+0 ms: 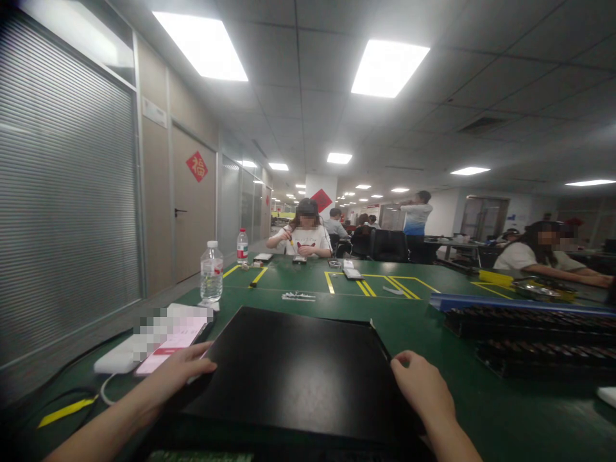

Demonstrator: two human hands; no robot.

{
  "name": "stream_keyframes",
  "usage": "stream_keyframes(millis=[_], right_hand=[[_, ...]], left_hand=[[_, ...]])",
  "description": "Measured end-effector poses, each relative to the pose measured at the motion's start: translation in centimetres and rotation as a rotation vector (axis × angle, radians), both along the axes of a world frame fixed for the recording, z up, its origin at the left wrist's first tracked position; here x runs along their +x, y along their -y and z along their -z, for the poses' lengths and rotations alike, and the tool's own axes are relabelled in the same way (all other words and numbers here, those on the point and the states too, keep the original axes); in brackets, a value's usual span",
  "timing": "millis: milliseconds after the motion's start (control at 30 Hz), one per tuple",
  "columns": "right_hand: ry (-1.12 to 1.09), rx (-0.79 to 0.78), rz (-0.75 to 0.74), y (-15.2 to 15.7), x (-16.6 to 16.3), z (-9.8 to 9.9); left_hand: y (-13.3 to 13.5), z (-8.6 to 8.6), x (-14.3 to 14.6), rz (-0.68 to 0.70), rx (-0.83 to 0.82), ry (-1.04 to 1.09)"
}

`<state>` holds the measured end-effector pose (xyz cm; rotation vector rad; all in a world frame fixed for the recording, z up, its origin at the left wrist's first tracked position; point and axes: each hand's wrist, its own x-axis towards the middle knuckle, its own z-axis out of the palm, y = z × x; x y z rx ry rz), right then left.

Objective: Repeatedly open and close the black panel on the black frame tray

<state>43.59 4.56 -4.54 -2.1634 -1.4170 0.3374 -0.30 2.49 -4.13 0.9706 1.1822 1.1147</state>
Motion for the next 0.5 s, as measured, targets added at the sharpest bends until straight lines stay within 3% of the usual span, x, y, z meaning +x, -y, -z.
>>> stream_keyframes(millis=[500], right_hand=[[0.004,-0.021,-0.019,-0.48,0.64,0.66]], left_hand=[[-0.01,0.02,-0.09,0.015,0.020,-0.012]])
